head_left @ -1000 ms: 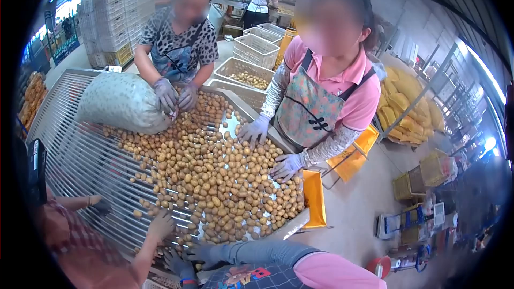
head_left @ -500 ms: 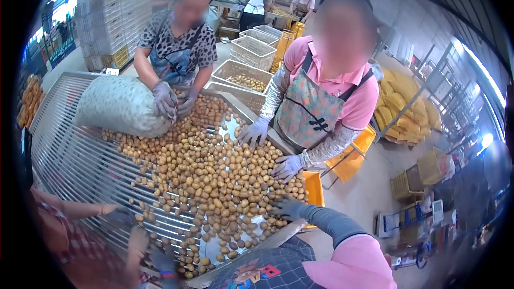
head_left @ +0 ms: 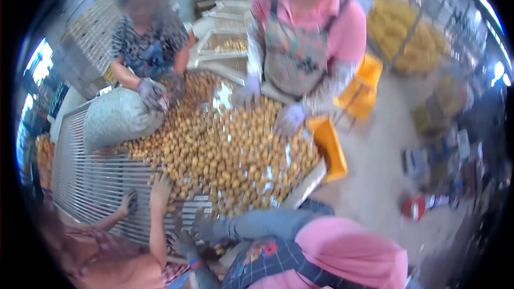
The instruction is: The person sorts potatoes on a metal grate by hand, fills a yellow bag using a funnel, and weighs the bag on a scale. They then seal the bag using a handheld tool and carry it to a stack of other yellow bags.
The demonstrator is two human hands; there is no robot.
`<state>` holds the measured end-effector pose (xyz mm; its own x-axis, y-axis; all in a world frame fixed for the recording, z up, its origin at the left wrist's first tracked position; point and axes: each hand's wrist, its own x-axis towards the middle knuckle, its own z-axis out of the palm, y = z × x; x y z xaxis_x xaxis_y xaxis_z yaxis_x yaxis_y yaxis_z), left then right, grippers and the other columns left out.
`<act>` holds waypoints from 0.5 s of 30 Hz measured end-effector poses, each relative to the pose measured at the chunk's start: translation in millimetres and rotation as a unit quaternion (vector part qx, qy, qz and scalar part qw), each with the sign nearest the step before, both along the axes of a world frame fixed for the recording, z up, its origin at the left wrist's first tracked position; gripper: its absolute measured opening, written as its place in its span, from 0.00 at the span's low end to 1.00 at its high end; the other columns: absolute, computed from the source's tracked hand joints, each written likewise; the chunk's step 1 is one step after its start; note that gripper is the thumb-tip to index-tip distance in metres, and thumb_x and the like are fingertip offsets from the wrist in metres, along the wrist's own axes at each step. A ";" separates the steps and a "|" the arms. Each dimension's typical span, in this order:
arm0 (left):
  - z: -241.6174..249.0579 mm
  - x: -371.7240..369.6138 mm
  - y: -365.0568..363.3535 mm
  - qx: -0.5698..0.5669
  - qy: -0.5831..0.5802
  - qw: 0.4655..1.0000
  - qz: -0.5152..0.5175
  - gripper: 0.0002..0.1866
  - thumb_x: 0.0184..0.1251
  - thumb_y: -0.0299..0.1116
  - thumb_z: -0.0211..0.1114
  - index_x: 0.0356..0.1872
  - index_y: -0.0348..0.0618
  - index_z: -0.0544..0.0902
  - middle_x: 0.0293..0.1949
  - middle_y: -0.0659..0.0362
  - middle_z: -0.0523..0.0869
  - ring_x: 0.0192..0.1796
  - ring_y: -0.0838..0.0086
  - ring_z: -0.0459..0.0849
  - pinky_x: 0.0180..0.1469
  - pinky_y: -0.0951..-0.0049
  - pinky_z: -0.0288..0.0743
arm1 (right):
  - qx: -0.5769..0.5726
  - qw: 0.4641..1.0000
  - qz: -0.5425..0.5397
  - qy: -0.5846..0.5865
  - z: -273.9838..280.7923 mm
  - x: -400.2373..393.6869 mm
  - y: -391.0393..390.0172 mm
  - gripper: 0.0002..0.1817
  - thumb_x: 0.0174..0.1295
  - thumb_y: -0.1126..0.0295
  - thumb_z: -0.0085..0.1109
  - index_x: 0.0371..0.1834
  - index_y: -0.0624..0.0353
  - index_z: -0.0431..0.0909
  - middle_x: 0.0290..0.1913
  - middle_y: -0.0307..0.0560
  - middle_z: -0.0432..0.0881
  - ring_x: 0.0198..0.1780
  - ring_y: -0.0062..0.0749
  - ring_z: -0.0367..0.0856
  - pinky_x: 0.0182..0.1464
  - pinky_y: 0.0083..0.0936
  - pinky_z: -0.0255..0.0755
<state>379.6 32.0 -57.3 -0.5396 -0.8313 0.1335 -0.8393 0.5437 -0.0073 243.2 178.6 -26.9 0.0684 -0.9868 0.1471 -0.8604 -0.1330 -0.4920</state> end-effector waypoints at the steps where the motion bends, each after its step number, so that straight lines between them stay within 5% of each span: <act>1: 4.1 17.9 -12.7 0.058 -0.024 0.997 -0.055 0.34 0.71 0.56 0.51 0.68 0.40 0.69 0.67 0.40 0.70 0.67 0.45 0.68 0.68 0.51 0.62 | 0.075 0.994 0.074 -0.021 -29.6 12.0 -19.5 0.29 0.41 0.51 0.67 0.49 0.48 0.81 0.56 0.51 0.76 0.61 0.48 0.72 0.59 0.55 0.67; 3: -32.5 32.4 -25.2 0.133 -0.077 0.988 -0.011 0.39 0.63 0.56 0.59 0.70 0.44 0.66 0.71 0.44 0.63 0.69 0.43 0.64 0.68 0.49 0.62 | 0.074 0.984 0.131 0.096 -33.9 13.9 14.2 0.27 0.41 0.49 0.67 0.46 0.46 0.83 0.58 0.51 0.75 0.63 0.48 0.69 0.64 0.55 0.62; 4: -49.7 39.5 -30.7 0.168 -0.106 0.980 0.011 0.42 0.59 0.56 0.63 0.71 0.45 0.64 0.73 0.46 0.60 0.70 0.42 0.62 0.69 0.48 0.61 | -0.018 0.992 0.117 0.036 -54.2 9.7 29.9 0.24 0.43 0.48 0.66 0.44 0.43 0.84 0.60 0.48 0.74 0.65 0.47 0.67 0.68 0.56 0.55; 5: -41.2 41.6 2.2 0.149 -0.114 0.981 -0.040 0.39 0.59 0.57 0.63 0.68 0.48 0.68 0.68 0.45 0.65 0.67 0.43 0.65 0.66 0.47 0.64 | 0.050 0.988 0.138 0.036 -66.2 5.0 42.9 0.22 0.47 0.49 0.64 0.45 0.42 0.83 0.61 0.47 0.73 0.66 0.46 0.65 0.70 0.57 0.50; 6: -27.6 41.6 38.2 0.127 -0.123 0.980 -0.092 0.36 0.58 0.57 0.63 0.65 0.51 0.71 0.64 0.44 0.70 0.65 0.44 0.68 0.63 0.46 0.66 | -0.031 0.985 0.161 0.056 -63.9 -10.5 74.1 0.17 0.52 0.52 0.60 0.45 0.40 0.83 0.60 0.45 0.74 0.66 0.46 0.65 0.70 0.58 0.49; 7: -13.0 41.3 74.8 0.102 -0.130 0.976 -0.142 0.33 0.58 0.58 0.62 0.62 0.53 0.74 0.59 0.44 0.75 0.62 0.45 0.72 0.60 0.45 0.68 | 0.010 0.988 0.149 0.039 -55.3 -25.5 96.9 0.17 0.54 0.54 0.60 0.47 0.37 0.83 0.60 0.43 0.76 0.69 0.48 0.64 0.71 0.58 0.50; 8: -1.4 35.2 97.9 0.194 -0.151 0.961 -0.126 0.32 0.57 0.55 0.63 0.63 0.56 0.73 0.57 0.44 0.75 0.59 0.47 0.74 0.57 0.47 0.69 | -0.051 0.992 0.110 -0.038 -64.8 -38.0 118.6 0.15 0.55 0.55 0.60 0.45 0.40 0.82 0.57 0.44 0.77 0.68 0.48 0.64 0.70 0.59 0.52; 10: 32.4 17.0 139.0 0.266 -0.105 0.949 -0.135 0.33 0.58 0.54 0.63 0.64 0.53 0.73 0.56 0.43 0.76 0.57 0.47 0.76 0.57 0.50 0.71 | -0.012 0.996 0.086 0.012 -52.5 -78.7 167.9 0.17 0.54 0.56 0.61 0.48 0.41 0.81 0.59 0.44 0.76 0.70 0.49 0.62 0.69 0.59 0.54; 12: 15.1 22.2 144.1 0.298 -0.023 0.937 -0.182 0.33 0.58 0.51 0.65 0.65 0.52 0.73 0.57 0.43 0.76 0.58 0.47 0.76 0.58 0.52 0.71 | -0.001 0.999 -0.001 -0.032 -54.0 -105.4 216.0 0.18 0.55 0.56 0.61 0.50 0.42 0.79 0.63 0.42 0.73 0.70 0.49 0.62 0.68 0.56 0.58; 15: 16.0 10.2 131.1 0.312 0.111 0.908 -0.258 0.33 0.57 0.40 0.68 0.66 0.47 0.72 0.61 0.41 0.73 0.63 0.46 0.72 0.62 0.54 0.69 | 0.049 0.979 -0.061 0.187 -35.3 -143.0 275.5 0.14 0.62 0.55 0.55 0.50 0.40 0.78 0.66 0.39 0.70 0.71 0.48 0.60 0.69 0.49 0.60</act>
<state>389.8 163.0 -41.4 -0.8958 -0.4273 -0.1226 -0.4149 0.7048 0.5754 100.3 454.0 -62.2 -0.0192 -0.9991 0.0385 -0.9893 0.0134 -0.1451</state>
